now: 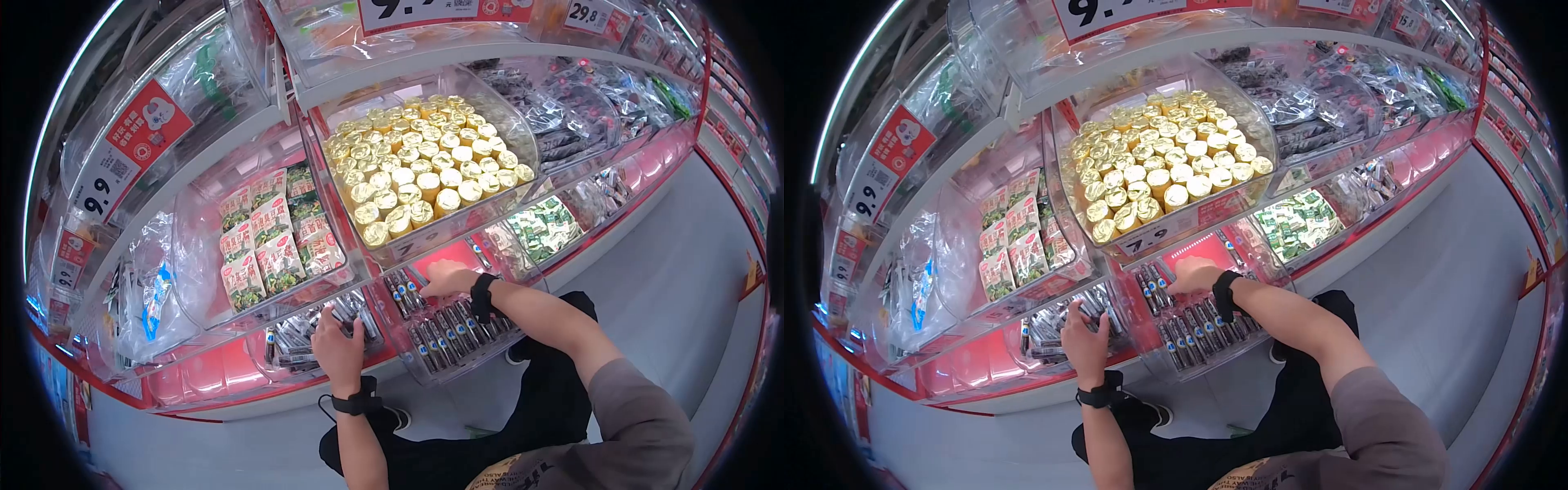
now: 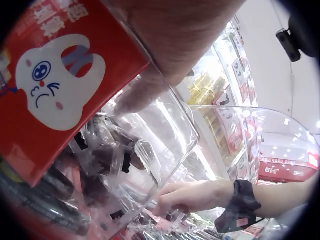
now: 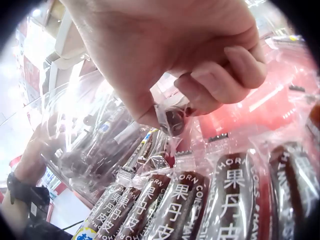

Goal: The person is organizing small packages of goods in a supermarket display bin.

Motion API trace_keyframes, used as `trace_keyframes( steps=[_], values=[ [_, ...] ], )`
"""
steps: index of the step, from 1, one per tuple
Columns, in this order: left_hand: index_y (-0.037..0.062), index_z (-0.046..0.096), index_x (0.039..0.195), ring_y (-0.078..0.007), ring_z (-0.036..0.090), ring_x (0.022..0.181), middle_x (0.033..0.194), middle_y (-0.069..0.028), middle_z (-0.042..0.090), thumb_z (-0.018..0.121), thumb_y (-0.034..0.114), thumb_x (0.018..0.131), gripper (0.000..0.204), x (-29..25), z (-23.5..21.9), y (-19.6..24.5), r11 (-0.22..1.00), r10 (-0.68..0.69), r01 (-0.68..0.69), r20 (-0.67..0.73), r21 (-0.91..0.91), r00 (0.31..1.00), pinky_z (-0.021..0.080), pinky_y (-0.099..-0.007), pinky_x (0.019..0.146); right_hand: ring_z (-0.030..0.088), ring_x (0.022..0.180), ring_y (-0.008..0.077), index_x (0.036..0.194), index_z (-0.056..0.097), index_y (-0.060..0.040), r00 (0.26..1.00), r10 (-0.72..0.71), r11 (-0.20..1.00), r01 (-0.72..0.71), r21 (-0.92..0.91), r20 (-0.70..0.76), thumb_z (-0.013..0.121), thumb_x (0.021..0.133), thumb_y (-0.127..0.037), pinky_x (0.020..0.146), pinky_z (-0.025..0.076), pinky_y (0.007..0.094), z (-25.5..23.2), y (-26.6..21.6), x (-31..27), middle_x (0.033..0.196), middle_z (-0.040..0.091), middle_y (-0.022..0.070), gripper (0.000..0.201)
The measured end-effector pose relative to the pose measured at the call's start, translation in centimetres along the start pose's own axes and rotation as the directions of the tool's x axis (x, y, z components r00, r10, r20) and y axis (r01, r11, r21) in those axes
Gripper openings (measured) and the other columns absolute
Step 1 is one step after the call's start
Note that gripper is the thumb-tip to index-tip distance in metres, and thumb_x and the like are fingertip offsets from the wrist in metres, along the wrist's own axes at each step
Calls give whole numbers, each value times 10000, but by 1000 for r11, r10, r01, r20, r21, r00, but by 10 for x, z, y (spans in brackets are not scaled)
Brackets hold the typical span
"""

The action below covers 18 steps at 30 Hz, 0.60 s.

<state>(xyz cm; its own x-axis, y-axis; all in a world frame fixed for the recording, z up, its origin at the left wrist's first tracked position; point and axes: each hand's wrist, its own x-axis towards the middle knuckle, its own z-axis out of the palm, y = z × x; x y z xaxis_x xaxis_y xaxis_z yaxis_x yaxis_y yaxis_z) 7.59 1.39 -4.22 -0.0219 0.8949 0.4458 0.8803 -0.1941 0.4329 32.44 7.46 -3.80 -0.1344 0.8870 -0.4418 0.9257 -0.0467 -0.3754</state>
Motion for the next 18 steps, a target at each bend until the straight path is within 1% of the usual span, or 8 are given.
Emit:
trace_keyframes(
  steps=[3,6,9,12,13,15,18],
  values=[
    [36,519,1109,-267,567,749,745,-68,559,706,197,717,463,-1,-1,1,1000,-5,5,5,6,1000,406,-377,700,661,851,265,858,680,-29,990,-26,991,7,-132,-141,653,735,-335,779,521,377,0,0,-4,841,677,147,331],
    [44,518,1109,-265,566,748,748,-68,557,706,197,717,462,-1,1,1,1000,-7,7,8,15,1000,408,-376,700,650,892,291,856,668,-14,972,-80,990,51,-132,-222,653,733,-344,794,515,389,11,9,6,872,668,178,352],
    [52,517,1110,-265,565,742,750,-67,554,706,197,716,460,-1,2,1,1000,-13,13,4,12,1000,411,-379,694,641,912,315,887,665,-5,987,-100,994,95,-45,-123,648,747,-346,801,511,405,15,11,12,915,659,205,369],
    [57,517,1110,-267,563,731,749,-66,550,706,195,714,460,0,1,2,999,-34,34,3,14,999,415,-384,687,662,834,292,882,662,17,978,-159,984,146,-101,-132,619,782,-332,754,528,385,20,13,18,857,673,186,366],
    [58,518,1111,-267,563,727,749,-66,549,705,195,714,460,0,2,3,999,-39,39,3,13,999,416,-386,685,665,795,279,870,661,26,991,-125,992,124,-7,-54,606,795,-329,731,532,376,19,16,19,824,675,176,367],
    [55,517,1111,-269,565,727,751,-69,553,705,196,714,461,1,0,6,999,-49,48,11,19,999,418,-389,685,671,717,252,847,658,42,992,-76,984,57,170,105,579,822,-325,684,539,358,6,13,17,760,678,155,376],
    [46,517,1107,-273,571,733,752,-74,561,704,197,713,461,1,-1,4,999,-37,37,9,10,999,420,-390,688,657,626,220,799,656,52,974,-105,974,60,217,203,549,845,-330,626,534,339,6,22,34,681,667,125,399]
  ],
)
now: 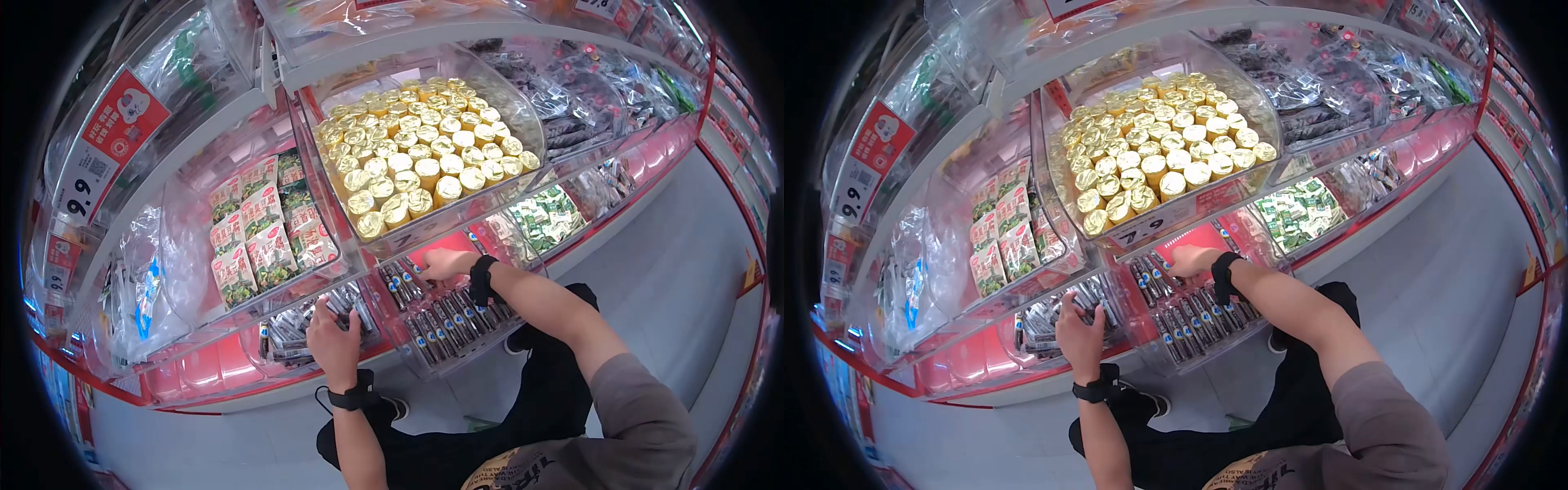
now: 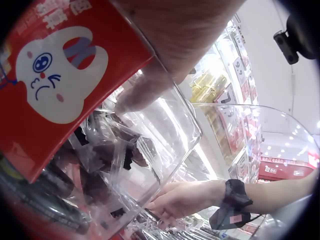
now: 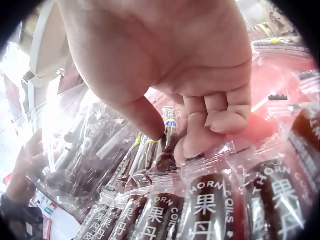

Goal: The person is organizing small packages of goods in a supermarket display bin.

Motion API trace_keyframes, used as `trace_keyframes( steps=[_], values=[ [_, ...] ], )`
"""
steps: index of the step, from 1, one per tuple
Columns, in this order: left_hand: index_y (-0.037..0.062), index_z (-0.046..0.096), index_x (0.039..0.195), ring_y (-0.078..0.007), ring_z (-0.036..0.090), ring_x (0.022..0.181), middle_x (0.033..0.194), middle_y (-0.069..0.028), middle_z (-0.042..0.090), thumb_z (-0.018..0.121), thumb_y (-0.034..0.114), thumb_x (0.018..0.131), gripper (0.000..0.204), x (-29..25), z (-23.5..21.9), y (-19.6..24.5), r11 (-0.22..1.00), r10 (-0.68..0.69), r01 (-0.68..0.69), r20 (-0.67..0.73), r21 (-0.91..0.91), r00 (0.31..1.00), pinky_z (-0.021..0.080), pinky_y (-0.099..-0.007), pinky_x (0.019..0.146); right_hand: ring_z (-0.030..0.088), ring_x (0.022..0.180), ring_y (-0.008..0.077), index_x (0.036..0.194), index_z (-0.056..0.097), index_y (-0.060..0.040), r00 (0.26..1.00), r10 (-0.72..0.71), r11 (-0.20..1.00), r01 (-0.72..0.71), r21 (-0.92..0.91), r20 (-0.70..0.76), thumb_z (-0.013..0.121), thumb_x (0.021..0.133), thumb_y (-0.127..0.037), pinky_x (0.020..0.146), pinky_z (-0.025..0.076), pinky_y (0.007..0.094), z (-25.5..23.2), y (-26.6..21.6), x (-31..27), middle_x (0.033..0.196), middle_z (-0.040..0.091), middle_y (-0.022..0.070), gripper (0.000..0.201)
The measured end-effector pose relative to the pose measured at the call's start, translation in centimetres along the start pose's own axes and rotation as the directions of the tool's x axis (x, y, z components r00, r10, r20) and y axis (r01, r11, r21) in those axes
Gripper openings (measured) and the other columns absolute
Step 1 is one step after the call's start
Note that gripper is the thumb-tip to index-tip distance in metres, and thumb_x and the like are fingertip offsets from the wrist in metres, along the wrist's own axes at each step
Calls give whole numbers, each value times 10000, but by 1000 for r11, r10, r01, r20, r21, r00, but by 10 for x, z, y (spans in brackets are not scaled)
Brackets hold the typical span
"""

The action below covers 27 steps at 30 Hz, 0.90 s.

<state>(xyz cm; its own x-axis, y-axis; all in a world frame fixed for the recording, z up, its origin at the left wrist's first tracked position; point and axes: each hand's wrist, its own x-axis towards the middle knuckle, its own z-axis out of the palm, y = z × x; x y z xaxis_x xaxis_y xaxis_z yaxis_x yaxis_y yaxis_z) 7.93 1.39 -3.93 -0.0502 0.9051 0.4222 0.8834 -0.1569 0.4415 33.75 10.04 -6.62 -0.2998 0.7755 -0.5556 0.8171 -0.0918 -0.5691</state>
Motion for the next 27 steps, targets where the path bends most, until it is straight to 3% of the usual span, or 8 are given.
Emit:
trace_keyframes(
  steps=[9,12,15,21,24,27],
  values=[
    [28,504,1124,-281,585,776,760,-87,578,694,193,724,472,0,-2,-2,1000,25,-26,14,5,1000,422,-397,697,654,641,220,801,680,10,995,-48,987,33,-160,-93,525,871,-374,653,523,356,11,0,-1,745,678,118,420],
    [26,505,1123,-283,588,788,769,-90,583,692,197,726,472,0,-1,-3,1000,23,-23,19,4,1000,424,-399,703,657,665,218,816,684,8,996,26,995,-34,-91,-88,515,877,-386,659,524,353,14,-4,-8,770,681,121,433],
    [25,508,1120,-285,590,802,787,-96,591,691,201,728,467,-1,-2,-2,1000,19,-19,20,-6,1000,427,-400,717,656,659,216,812,683,7,992,24,991,-40,-129,-121,506,879,-383,650,525,345,18,-5,-8,761,681,115,434],
    [23,512,1115,-291,596,832,837,-113,604,686,210,734,459,0,-3,-1,1000,-2,2,36,-5,999,433,-402,743,657,650,215,791,679,13,995,32,999,-35,-39,-99,500,878,-371,656,530,357,20,-3,-12,726,672,117,432],
    [22,512,1114,-297,598,847,862,-122,605,683,217,736,458,0,-2,-3,1000,-2,2,39,-1,999,435,-406,749,663,732,263,781,672,24,995,18,991,-30,-128,-94,504,876,-372,695,526,381,19,-7,-15,801,675,153,441],
    [23,512,1113,-305,596,866,893,-133,608,680,220,737,456,0,-3,-4,1000,-6,6,51,-7,999,436,-409,757,647,812,325,990,621,29,960,-133,927,32,-375,-246,526,865,-340,708,511,417,21,-20,-23,883,658,198,401]
  ],
)
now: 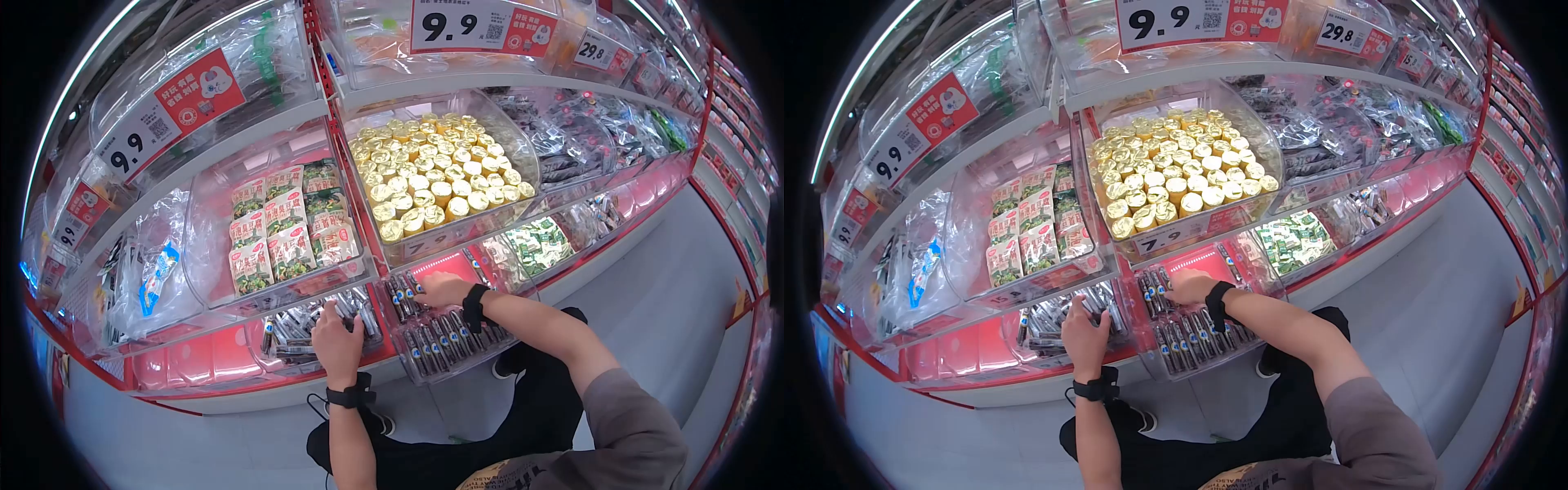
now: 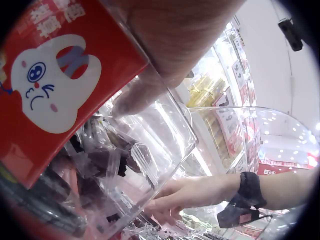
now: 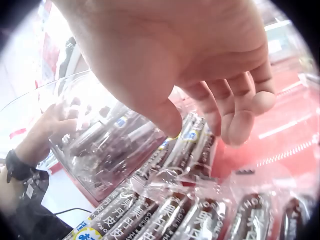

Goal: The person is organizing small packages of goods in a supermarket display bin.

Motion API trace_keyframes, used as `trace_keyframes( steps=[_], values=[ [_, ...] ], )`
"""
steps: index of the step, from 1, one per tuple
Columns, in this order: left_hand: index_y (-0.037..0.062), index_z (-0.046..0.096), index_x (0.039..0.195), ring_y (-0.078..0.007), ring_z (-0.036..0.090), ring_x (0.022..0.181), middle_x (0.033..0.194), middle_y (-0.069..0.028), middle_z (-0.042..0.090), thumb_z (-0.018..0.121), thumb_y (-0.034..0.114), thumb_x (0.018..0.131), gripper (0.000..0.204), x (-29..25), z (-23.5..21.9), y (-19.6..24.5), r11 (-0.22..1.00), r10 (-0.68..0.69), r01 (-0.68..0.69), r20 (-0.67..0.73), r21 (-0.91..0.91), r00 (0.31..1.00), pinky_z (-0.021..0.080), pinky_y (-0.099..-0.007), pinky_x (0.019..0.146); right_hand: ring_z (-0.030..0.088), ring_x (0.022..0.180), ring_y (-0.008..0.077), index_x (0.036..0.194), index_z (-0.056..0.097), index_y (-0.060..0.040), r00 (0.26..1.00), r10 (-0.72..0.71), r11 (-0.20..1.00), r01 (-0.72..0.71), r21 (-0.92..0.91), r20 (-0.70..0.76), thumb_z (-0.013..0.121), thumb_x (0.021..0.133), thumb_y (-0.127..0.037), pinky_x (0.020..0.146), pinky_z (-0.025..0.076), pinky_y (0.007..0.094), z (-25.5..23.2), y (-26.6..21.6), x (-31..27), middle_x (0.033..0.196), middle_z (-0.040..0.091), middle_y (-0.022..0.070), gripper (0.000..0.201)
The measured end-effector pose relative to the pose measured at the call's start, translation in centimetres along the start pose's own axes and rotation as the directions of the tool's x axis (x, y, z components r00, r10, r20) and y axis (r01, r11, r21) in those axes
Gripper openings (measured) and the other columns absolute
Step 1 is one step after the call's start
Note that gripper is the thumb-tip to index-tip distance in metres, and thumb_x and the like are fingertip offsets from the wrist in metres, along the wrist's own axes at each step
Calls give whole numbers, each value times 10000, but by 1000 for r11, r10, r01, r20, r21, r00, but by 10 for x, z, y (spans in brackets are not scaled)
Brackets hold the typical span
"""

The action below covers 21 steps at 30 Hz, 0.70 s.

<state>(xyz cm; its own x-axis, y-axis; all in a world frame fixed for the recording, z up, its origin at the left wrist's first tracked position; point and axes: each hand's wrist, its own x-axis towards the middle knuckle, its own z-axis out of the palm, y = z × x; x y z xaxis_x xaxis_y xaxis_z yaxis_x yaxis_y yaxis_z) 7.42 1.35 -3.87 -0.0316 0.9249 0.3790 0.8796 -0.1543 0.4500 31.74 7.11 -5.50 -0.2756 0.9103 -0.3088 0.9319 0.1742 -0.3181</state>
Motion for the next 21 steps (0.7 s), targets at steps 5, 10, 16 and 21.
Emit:
trace_keyframes(
  steps=[5,10,16,21],
  values=[
    [13,510,1124,-318,590,900,946,-154,614,679,217,737,469,-3,2,-5,999,33,-34,-12,-19,999,434,-414,783,620,871,373,1358,298,-73,985,-155,987,151,-59,-71,542,851,-251,721,486,460,0,-11,12,920,625,249,591],
    [8,508,1130,-320,588,909,956,-155,614,680,215,737,477,-3,-2,-5,999,18,-17,20,-42,1000,431,-414,795,612,854,389,1449,154,-121,983,-181,983,180,36,21,536,852,-221,742,474,473,12,-3,16,896,624,256,716],
    [6,506,1125,-321,588,904,951,-156,614,685,216,733,479,-2,0,-2,1000,24,-24,3,-18,1000,430,-417,783,612,827,394,1448,163,-128,986,-167,986,167,5,7,520,831,-211,756,466,488,0,-13,2,886,622,263,718],
    [9,505,1126,-322,590,893,948,-155,615,684,216,735,478,-3,-1,-2,1000,20,-20,3,-13,1000,430,-417,781,613,826,390,1447,195,-183,979,-201,980,201,17,18,512,827,-230,737,470,484,-2,-11,5,887,627,253,698]
  ],
)
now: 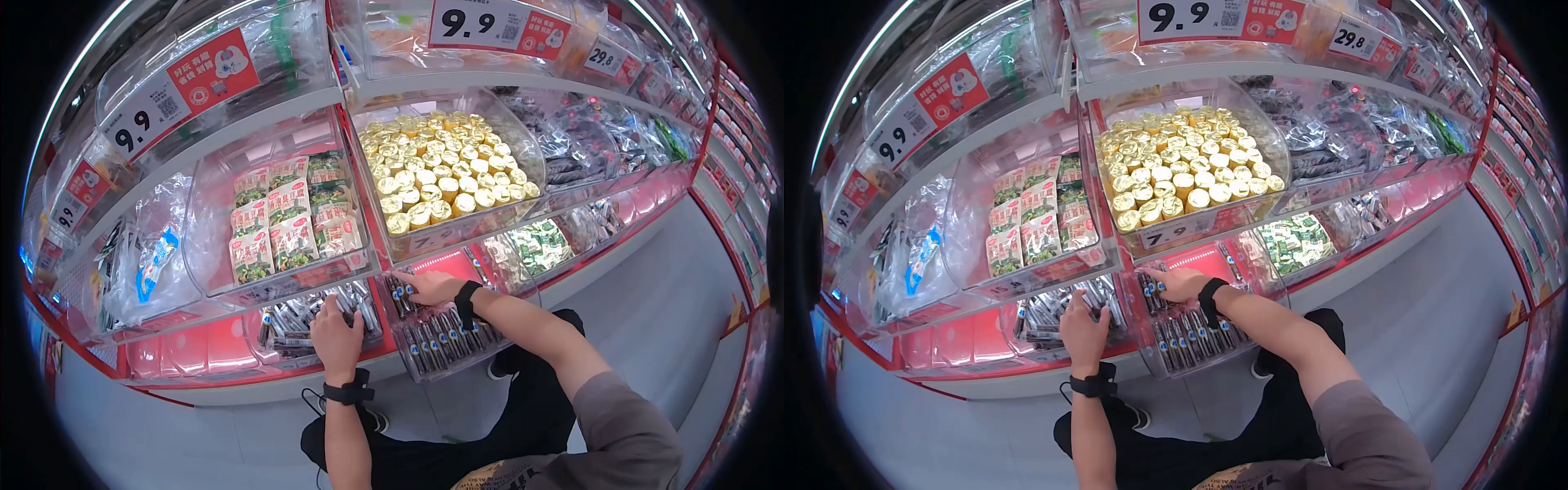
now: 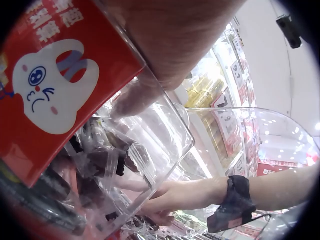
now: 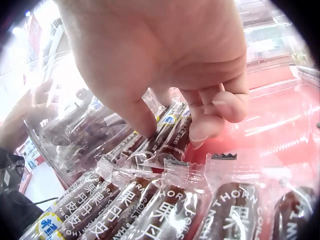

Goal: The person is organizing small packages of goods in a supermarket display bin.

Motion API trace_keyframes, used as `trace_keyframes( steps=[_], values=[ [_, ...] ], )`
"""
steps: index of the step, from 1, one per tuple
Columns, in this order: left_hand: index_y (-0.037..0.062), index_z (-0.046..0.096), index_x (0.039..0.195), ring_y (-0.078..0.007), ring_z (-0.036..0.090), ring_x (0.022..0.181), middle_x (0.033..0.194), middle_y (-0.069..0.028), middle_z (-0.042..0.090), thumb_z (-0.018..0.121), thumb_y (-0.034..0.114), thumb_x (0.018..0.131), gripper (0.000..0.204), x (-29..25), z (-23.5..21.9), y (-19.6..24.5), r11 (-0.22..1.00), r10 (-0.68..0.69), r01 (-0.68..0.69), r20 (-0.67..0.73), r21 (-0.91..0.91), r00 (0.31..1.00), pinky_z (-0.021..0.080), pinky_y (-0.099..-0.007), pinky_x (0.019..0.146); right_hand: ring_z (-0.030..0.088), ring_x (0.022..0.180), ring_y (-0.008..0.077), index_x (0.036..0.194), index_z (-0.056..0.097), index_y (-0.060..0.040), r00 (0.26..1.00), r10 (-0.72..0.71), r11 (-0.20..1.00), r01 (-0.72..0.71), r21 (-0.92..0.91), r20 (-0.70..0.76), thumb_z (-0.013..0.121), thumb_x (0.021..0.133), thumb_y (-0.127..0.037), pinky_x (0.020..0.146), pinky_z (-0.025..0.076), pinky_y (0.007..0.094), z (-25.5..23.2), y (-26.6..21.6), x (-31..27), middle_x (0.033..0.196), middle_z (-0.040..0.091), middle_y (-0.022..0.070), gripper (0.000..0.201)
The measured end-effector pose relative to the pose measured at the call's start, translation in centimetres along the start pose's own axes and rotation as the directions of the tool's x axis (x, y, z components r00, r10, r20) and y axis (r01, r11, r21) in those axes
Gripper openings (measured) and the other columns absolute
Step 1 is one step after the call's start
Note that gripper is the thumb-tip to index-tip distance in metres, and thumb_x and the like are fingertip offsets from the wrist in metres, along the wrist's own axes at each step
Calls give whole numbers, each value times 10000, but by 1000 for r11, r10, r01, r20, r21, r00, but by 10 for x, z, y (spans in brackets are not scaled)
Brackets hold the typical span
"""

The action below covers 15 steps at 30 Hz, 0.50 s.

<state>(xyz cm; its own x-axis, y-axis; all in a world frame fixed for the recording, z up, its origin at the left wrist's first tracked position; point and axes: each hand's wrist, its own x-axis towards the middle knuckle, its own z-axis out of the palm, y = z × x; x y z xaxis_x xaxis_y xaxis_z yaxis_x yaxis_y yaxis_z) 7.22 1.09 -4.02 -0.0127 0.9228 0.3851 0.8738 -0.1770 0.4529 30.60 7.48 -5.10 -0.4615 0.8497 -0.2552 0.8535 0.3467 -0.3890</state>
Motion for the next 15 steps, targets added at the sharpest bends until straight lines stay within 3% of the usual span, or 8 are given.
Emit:
trace_keyframes(
  steps=[8,11,14,15],
  values=[
    [9,511,1082,-314,601,849,878,-145,621,690,231,730,453,1,1,0,999,11,-10,-16,30,1000,429,-404,761,633,848,345,1452,211,-221,992,121,986,-117,-122,26,511,847,-256,731,490,448,5,-7,2,927,646,198,677],
    [10,514,1009,-308,606,793,795,-132,623,695,242,714,417,0,3,4,988,-71,69,10,140,997,426,-396,744,636,861,330,1458,194,-219,981,176,979,-167,-118,76,499,857,-266,736,495,434,3,-11,2,953,646,189,675],
    [15,512,943,-303,606,749,722,-120,615,693,243,700,379,-1,11,4,964,-83,94,-54,251,995,423,-393,729,637,861,327,1461,176,-205,985,156,985,-149,-88,69,483,867,-282,732,497,434,-2,-16,-7,966,642,191,673],
    [10,518,957,-303,601,750,707,-117,607,670,222,706,362,0,7,6,978,-114,116,-18,176,993,416,-394,719,636,863,334,1462,165,-197,991,126,989,-123,-78,48,487,871,-313,731,496,443,3,-9,-4,958,643,191,683]
  ],
)
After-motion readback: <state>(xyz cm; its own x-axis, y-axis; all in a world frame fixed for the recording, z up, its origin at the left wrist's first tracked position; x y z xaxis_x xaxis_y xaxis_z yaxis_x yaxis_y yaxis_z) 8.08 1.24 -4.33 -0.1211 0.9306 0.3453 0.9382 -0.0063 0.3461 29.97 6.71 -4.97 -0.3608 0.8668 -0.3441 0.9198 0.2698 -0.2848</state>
